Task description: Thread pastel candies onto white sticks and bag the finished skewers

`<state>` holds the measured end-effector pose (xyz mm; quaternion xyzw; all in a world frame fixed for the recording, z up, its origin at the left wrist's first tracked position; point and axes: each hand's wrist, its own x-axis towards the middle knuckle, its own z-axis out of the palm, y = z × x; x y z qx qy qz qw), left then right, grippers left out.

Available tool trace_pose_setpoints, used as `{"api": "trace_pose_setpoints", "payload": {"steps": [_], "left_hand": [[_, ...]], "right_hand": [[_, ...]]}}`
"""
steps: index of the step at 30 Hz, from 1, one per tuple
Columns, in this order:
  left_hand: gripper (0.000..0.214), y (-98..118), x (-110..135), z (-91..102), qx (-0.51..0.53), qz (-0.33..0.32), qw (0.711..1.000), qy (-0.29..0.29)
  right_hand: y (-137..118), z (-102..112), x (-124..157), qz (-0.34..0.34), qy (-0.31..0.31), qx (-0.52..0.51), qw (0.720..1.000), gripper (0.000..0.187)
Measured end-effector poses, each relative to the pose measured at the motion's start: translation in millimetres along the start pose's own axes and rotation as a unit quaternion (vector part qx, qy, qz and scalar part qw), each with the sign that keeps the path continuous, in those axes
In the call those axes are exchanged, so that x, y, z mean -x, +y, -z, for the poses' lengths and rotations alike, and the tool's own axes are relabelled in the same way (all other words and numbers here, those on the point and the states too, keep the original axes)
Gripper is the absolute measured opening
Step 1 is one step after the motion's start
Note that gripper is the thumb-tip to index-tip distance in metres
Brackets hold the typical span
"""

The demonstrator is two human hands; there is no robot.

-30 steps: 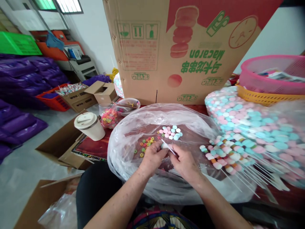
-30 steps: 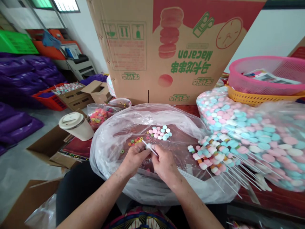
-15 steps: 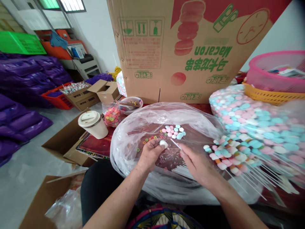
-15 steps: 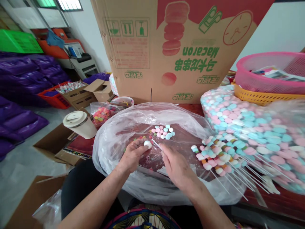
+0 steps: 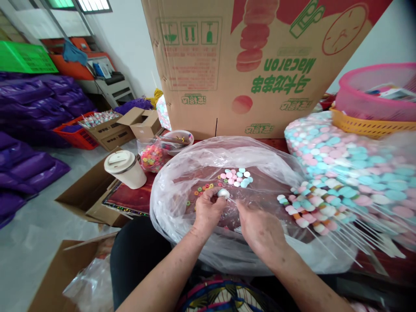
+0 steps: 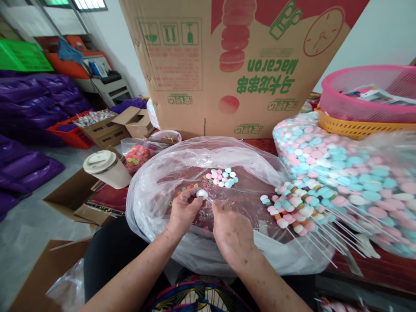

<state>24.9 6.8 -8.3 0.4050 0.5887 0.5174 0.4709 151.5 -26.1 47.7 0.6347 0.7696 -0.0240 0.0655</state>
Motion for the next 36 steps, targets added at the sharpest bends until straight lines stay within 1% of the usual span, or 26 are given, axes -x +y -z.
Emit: {"api": "trace_pose_setpoints", "payload": {"steps": [4, 6, 8, 11, 12, 16, 19, 22, 25, 27, 28, 29, 30, 32, 34, 36], "left_hand": [[0.025, -7.6, 5.0, -7.4, -0.046, -0.048, 0.997, 0.028], [0.026, -13.9, 7.3, -12.7, -0.050, -0.057, 0.996, 0.045], [0.025, -19.4, 8.4, -17.3, -0.055, -0.038, 0.997, 0.049], [0.023, -22.1, 8.0, -19.6, -0.079, -0.002, 0.996, 0.035], [0.023, -21.5, 7.8, -19.2, -0.092, -0.008, 0.995, 0.032], [0.025, -17.8, 9.3, -17.3, -0.170, -0.077, 0.982, 0.020], [0.028, -19.7, 11.1, -18.8, -0.185, -0.089, 0.978, 0.023], [0.026, -26.0, 11.4, -18.7, -0.136, -0.108, 0.985, 0.021], [0.026, -31.3, 10.4, -13.6, -0.066, -0.125, 0.990, -0.029], [0.037, -30.2, 10.0, -10.6, 0.026, -0.093, 0.994, -0.057], [0.044, -28.0, 10.0, -10.5, 0.089, -0.056, 0.993, -0.058], [0.047, -24.9, 10.2, -11.7, 0.158, -0.008, 0.986, -0.054], [0.044, -21.3, 10.6, -14.3, 0.224, 0.042, 0.972, -0.051], [0.036, -14.5, 11.9, -22.4, 0.323, 0.123, 0.937, -0.057], [0.037, -10.9, 13.8, -31.4, 0.385, 0.157, 0.907, -0.071], [0.040, -11.5, 16.2, -38.4, 0.411, 0.170, 0.893, -0.069]], "right_hand": [[-12.6, -0.7, -1.9, -0.002, -0.004, 0.010, 1.000, 0.036], [-17.5, -3.2, -4.5, 0.002, -0.016, 0.003, 1.000, 0.034], [-19.1, -7.8, -6.3, 0.004, -0.028, -0.001, 1.000, 0.033], [-14.5, -16.8, -5.3, 0.006, -0.025, 0.014, 1.000, 0.037], [-12.0, -19.6, -4.1, 0.004, -0.023, 0.023, 0.999, 0.038], [-7.8, -26.7, -0.3, -0.002, -0.027, 0.039, 0.999, 0.035], [-12.5, -30.7, -3.6, -0.001, -0.023, 0.024, 0.999, 0.034], [-13.2, -38.2, -11.6, -0.015, -0.010, -0.010, 1.000, 0.032], [-2.1, -48.0, -18.8, -0.007, 0.028, -0.076, 0.997, 0.030], [8.4, -53.4, -20.7, 0.014, 0.062, -0.128, 0.990, 0.030], [12.7, -55.4, -20.5, 0.026, 0.074, -0.154, 0.985, 0.031], [15.7, -57.0, -19.6, 0.036, 0.081, -0.179, 0.980, 0.032], [17.3, -58.2, -18.1, 0.042, 0.083, -0.203, 0.975, 0.033], [16.9, -60.3, -13.0, 0.046, 0.085, -0.248, 0.964, 0.035], [14.9, -63.1, -6.2, 0.054, 0.095, -0.277, 0.955, 0.038], [14.0, -66.5, 1.1, 0.067, 0.093, -0.266, 0.957, 0.038]]}}
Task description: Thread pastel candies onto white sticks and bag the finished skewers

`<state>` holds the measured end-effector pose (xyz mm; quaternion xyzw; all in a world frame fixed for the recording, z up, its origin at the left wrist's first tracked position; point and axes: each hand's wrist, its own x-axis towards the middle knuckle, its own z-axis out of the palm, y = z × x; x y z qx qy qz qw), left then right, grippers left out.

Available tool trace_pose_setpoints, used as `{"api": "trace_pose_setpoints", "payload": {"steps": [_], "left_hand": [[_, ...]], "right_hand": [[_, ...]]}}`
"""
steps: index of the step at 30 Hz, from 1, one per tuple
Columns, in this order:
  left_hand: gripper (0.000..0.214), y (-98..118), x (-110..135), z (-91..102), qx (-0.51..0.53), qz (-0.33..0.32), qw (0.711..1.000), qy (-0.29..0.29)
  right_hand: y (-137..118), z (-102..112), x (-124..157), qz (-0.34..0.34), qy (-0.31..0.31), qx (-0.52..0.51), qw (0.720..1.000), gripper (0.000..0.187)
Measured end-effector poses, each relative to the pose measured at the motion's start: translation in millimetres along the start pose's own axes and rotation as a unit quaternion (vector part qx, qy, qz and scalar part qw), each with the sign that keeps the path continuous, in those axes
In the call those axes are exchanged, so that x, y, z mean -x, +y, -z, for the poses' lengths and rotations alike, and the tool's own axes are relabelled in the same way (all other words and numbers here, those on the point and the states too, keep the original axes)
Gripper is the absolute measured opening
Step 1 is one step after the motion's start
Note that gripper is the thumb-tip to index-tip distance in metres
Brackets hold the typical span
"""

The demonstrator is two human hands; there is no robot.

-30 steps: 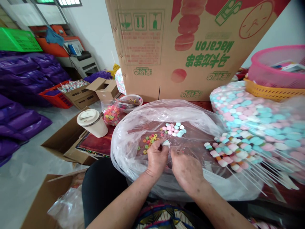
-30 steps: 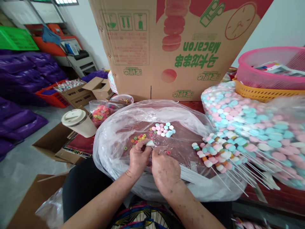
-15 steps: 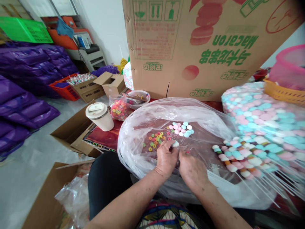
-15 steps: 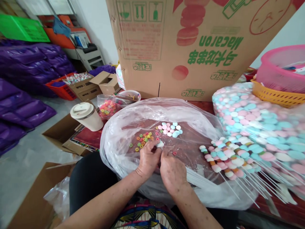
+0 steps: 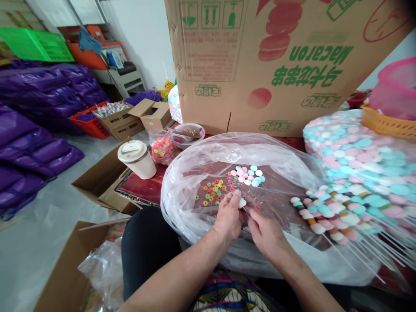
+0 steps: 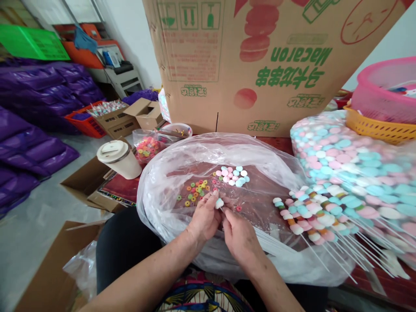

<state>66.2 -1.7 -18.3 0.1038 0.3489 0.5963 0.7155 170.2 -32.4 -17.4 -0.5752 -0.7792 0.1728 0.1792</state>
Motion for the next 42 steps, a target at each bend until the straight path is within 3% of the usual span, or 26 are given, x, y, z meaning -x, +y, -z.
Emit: {"api": "trace_pose_setpoints", "payload": {"steps": [5, 9, 14, 18, 21, 22, 23, 24, 26, 27, 28, 29, 33, 38, 42], "left_hand": [[0.042, -14.3, 5.0, -2.3, 0.036, 0.030, 0.998, 0.029], [0.036, -15.4, 7.8, -6.4, 0.053, 0.055, 0.997, 0.033], [0.040, -21.4, 3.9, -6.1, 0.044, 0.023, 0.997, 0.057], [0.041, -27.6, 3.0, -5.7, -0.018, 0.042, 0.997, 0.056], [0.035, -2.3, -1.7, -0.3, -0.182, -0.001, 0.983, 0.022], [0.034, 12.3, -5.2, 3.3, -0.281, -0.047, 0.959, 0.011], [0.034, 28.3, -9.6, 7.4, -0.407, -0.106, 0.907, 0.022], [0.030, 44.3, -14.6, 11.9, -0.549, -0.148, 0.822, 0.046], [0.023, 70.5, -24.4, 20.4, -0.779, -0.141, 0.610, 0.043], [0.021, 79.1, -28.3, 23.8, -0.835, -0.126, 0.534, 0.036], [0.020, 84.3, -31.2, 26.1, -0.869, -0.111, 0.482, 0.028], [0.020, 86.5, -33.1, 27.2, -0.883, -0.102, 0.458, 0.025], [0.029, 75.7, -38.6, 18.0, -0.877, -0.143, 0.458, 0.032], [0.011, 53.2, -56.6, 0.3, -0.844, -0.153, 0.512, -0.038], [0.013, 48.5, -60.2, 12.1, -0.808, -0.167, 0.565, -0.027]], "right_hand": [[-2.9, -3.5, 5.3, -0.058, -0.036, 0.115, 0.991, 0.032], [-7.4, -2.9, -3.6, -0.092, -0.063, 0.104, 0.988, 0.030], [6.4, -7.4, -0.4, -0.021, -0.053, 0.069, 0.996, 0.030], [16.1, -15.5, -3.1, -0.067, -0.014, 0.030, 0.997, 0.028], [24.7, -10.1, -9.9, -0.058, 0.035, -0.038, 0.997, 0.030], [28.6, -6.2, -10.9, -0.047, 0.044, -0.046, 0.997, 0.032], [32.5, -2.3, -10.9, -0.036, 0.041, -0.044, 0.998, 0.034], [36.1, 1.1, -9.9, -0.028, 0.029, -0.035, 0.999, 0.035], [40.7, 4.2, -5.9, -0.022, 0.000, -0.008, 1.000, 0.037], [41.5, 3.8, -3.6, -0.023, -0.010, 0.007, 1.000, 0.036], [41.4, 2.4, -1.4, -0.027, -0.013, 0.025, 0.999, 0.035], [40.8, 0.7, 0.3, -0.033, -0.015, 0.043, 0.998, 0.035], [39.3, -1.4, 2.0, -0.060, -0.011, 0.101, 0.993, 0.034], [41.1, 8.4, 0.9, -0.053, 0.056, 0.082, 0.994, 0.035], [36.0, 10.0, 4.9, -0.086, 0.007, 0.104, 0.991, 0.032]]}}
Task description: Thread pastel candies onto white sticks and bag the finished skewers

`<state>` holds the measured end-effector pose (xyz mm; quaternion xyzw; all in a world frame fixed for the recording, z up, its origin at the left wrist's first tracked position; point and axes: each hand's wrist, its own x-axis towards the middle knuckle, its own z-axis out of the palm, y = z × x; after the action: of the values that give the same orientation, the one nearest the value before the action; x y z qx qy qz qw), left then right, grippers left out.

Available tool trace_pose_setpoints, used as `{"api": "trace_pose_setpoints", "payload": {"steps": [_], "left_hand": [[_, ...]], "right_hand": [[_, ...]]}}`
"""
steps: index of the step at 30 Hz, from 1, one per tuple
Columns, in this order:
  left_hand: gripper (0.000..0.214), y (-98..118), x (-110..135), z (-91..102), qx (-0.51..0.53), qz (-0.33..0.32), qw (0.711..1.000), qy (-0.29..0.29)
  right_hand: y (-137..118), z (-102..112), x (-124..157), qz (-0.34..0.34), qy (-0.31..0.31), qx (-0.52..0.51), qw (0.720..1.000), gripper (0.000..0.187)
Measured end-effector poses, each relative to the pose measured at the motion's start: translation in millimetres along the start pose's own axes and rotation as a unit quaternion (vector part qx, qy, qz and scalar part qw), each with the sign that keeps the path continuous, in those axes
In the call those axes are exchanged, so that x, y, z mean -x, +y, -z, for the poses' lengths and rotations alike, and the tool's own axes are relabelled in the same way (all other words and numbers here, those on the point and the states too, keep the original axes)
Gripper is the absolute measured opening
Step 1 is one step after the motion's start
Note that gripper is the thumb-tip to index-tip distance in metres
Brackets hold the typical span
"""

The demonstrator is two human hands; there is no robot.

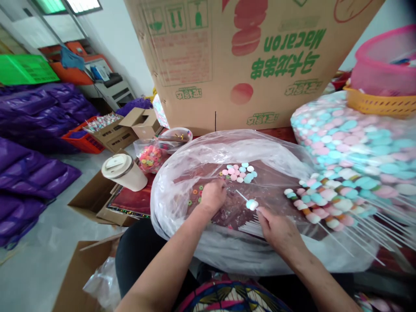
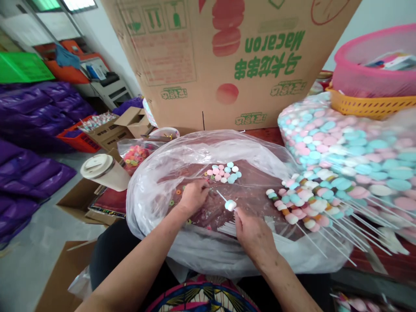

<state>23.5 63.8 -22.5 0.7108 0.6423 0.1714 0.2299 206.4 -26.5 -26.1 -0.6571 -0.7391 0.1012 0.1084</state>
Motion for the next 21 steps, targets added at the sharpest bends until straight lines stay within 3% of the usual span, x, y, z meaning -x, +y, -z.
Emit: {"api": "trace_pose_setpoints", "payload": {"steps": [2, 4, 7, 9, 12, 15, 19, 21], "left_hand": [[0.019, -8.4, 7.9, -2.6, 0.069, 0.021, 0.997, 0.009], [0.018, -13.5, 17.5, -4.3, 0.210, 0.074, 0.975, 0.014], [0.017, -12.8, 29.8, -4.5, 0.421, 0.188, 0.887, 0.023], [0.018, -10.2, 34.0, -3.1, 0.467, 0.230, 0.853, 0.026], [0.019, -8.9, 34.2, -1.0, 0.483, 0.247, 0.839, 0.030], [0.018, -10.6, 33.0, -1.3, 0.466, 0.235, 0.853, 0.019], [0.021, -8.3, 42.6, -4.7, 0.304, 0.116, 0.945, 0.035], [0.025, -4.8, 53.2, -7.5, 0.200, 0.064, 0.976, 0.061]], "right_hand": [[-7.8, -0.6, 1.4, 0.005, -0.044, 0.005, 0.999, 0.030], [-18.7, -1.5, 0.9, 0.011, -0.081, 0.003, 0.997, 0.028], [-34.2, -2.7, -0.6, 0.004, -0.122, 0.008, 0.993, 0.025], [-39.8, -2.7, 0.0, 0.004, -0.132, 0.012, 0.991, 0.024], [-40.9, -0.8, 2.7, 0.012, -0.125, 0.013, 0.992, 0.024], [-39.7, 2.4, 4.1, 0.015, -0.114, 0.015, 0.993, 0.024], [-44.3, 5.3, 2.6, 0.012, -0.139, 0.041, 0.989, 0.024], [-47.2, 4.9, 2.2, 0.002, -0.150, 0.056, 0.987, 0.023]]}}
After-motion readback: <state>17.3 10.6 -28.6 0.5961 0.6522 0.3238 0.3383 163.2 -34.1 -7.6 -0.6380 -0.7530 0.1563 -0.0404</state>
